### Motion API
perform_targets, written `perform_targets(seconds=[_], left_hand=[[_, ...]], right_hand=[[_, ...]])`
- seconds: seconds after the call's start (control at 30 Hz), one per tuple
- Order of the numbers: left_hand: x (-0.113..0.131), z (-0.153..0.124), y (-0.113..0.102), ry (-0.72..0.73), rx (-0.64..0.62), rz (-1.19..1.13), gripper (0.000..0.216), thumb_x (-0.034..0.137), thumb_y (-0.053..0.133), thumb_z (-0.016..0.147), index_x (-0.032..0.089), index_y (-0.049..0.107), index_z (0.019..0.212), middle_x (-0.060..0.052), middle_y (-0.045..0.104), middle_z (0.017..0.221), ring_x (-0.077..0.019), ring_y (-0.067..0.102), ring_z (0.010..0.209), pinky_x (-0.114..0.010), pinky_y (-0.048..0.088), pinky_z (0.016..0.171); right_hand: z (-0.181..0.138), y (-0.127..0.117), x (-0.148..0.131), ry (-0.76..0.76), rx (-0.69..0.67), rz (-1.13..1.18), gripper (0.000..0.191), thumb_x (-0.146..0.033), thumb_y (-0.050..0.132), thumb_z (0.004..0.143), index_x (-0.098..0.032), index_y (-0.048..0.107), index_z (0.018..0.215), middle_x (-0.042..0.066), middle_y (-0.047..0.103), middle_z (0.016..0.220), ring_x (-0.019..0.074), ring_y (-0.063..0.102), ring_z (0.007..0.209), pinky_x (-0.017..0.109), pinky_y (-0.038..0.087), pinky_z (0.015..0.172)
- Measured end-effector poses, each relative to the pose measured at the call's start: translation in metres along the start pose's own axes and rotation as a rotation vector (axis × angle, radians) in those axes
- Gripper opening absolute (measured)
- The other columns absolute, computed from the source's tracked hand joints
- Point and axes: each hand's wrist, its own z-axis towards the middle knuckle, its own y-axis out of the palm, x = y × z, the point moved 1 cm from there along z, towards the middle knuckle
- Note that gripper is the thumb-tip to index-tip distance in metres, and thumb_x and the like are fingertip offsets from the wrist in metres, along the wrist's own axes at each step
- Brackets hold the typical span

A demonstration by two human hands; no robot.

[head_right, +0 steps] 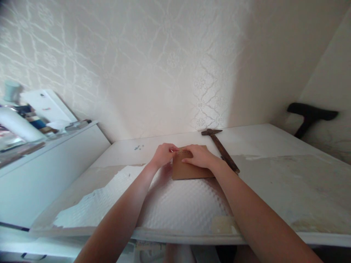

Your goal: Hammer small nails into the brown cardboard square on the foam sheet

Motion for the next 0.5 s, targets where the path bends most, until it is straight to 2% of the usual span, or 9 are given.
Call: perform_targets(seconds=[0.27, 0.4, 0.5], left_hand=[[0.002, 0.0, 0.002, 0.025, -0.008, 0.06, 0.026, 0.02, 0.055, 0.083, 0.02, 0.073, 0.101, -0.005, 0.073, 0.099, -0.0172, 0.065, 0.093, -0.026, 0.047, 0.089], [0.002, 0.0, 0.004, 0.031, -0.005, 0.071, 0.025, 0.022, 0.055, 0.082, 0.019, 0.073, 0.1, -0.006, 0.073, 0.097, -0.0183, 0.066, 0.092, -0.027, 0.047, 0.088], [0.002, 0.0, 0.003, 0.036, -0.016, 0.071, 0.025, 0.022, 0.054, 0.082, 0.019, 0.073, 0.099, -0.006, 0.073, 0.096, -0.0181, 0.066, 0.091, -0.027, 0.047, 0.087]], right_hand=[[0.002, 0.003, 0.001, 0.01, 0.012, -0.061, 0.045, -0.033, 0.059, 0.081, -0.021, 0.059, 0.124, 0.009, 0.063, 0.123, 0.0248, 0.057, 0.111, 0.039, 0.04, 0.098], [0.003, 0.004, 0.008, 0.139, 0.062, -0.196, 0.04, -0.038, 0.052, 0.085, -0.017, 0.063, 0.117, 0.012, 0.064, 0.117, 0.027, 0.057, 0.108, 0.039, 0.042, 0.095], [0.001, -0.001, 0.014, 0.289, 0.158, -0.317, 0.039, -0.034, 0.047, 0.087, -0.014, 0.062, 0.117, 0.016, 0.063, 0.116, 0.0304, 0.054, 0.11, 0.042, 0.043, 0.093]])
